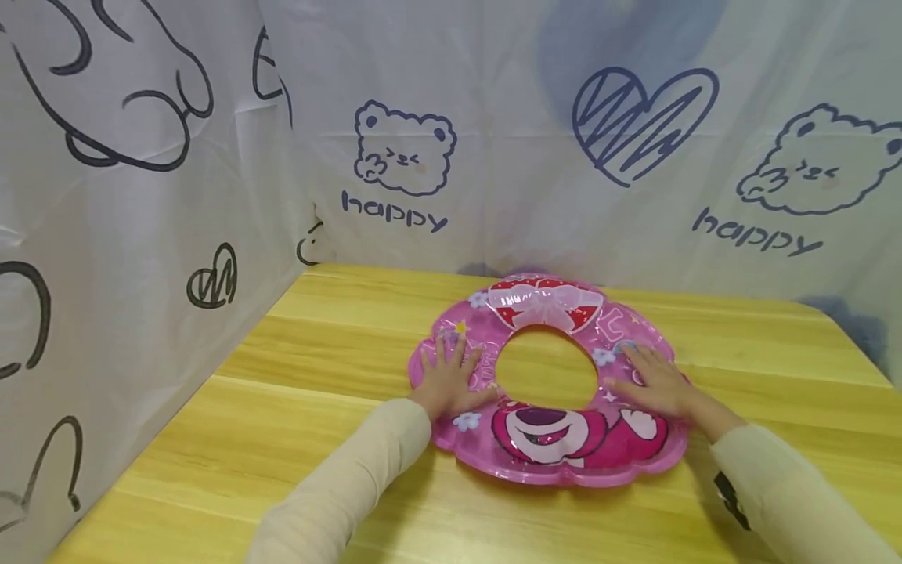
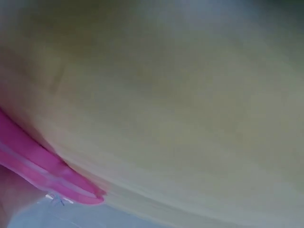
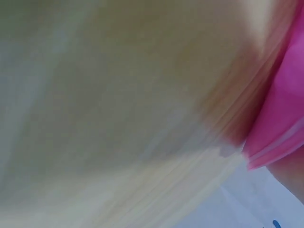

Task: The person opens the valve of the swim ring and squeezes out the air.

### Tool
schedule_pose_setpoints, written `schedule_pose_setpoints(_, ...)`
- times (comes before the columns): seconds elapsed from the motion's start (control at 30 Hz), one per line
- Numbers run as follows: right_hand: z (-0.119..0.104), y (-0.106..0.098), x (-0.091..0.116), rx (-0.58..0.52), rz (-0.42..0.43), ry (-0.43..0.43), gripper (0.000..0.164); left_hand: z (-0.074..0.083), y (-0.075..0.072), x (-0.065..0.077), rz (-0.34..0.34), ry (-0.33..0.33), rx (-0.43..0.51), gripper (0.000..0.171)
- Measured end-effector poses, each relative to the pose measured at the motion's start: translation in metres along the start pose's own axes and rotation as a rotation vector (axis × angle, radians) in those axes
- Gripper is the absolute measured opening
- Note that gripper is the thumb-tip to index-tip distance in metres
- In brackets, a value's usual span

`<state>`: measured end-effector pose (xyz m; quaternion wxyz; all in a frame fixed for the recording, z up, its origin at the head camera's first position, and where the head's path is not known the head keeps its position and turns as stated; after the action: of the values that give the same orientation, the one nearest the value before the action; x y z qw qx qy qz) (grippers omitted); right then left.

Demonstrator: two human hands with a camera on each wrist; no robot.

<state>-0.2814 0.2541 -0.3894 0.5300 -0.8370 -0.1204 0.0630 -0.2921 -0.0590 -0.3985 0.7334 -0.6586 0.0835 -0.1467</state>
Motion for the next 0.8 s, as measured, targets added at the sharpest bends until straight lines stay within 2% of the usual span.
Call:
schedule_pose_setpoints(0.13, -0.001, -0.006, 0.007, -0.007, 0.111, -0.060, 0.076, 0.000, 0.004, -0.002, -0.015, -0.002, -0.011, 0.088)
schedule_pose_setpoints(0.23, -0.007, -0.011, 0.013, -0.004, 0.155, -0.087, 0.068, -0.001, 0.004, -0.004, -0.024, -0.010, -0.030, 0.089)
schedule_pose_setpoints(0.4, -0.035, -0.020, 0.025, 0.019, 0.204, -0.174, 0.056, 0.003, -0.002, 0.000, 0.004, -0.052, -0.049, 0.092)
schedule_pose_setpoints(0.57, -0.071, -0.017, 0.035, 0.084, 0.239, -0.263, 0.053, 0.011, -0.005, 0.011, 0.030, -0.157, 0.050, 0.094)
schedule_pose_setpoints(0.7, -0.093, -0.007, 0.040, 0.114, 0.249, -0.301, 0.052, 0.017, -0.005, 0.017, 0.056, -0.234, 0.129, 0.096)
schedule_pose_setpoints(0.8, -0.107, 0.004, 0.046, 0.123, 0.244, -0.316, 0.051, 0.021, -0.003, 0.020, 0.075, -0.274, 0.154, 0.098)
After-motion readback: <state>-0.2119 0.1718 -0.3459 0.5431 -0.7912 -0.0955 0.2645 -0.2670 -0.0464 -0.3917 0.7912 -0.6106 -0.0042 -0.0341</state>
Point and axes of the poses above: each hand's wrist, its own x-axis away from the middle knuckle, its own y-axis out of the palm, z = x × y, the point moved 3 cm from there along -x, towards the middle knuckle, and after that the axes turned 5 degrees about z, right-handed, at the moved point
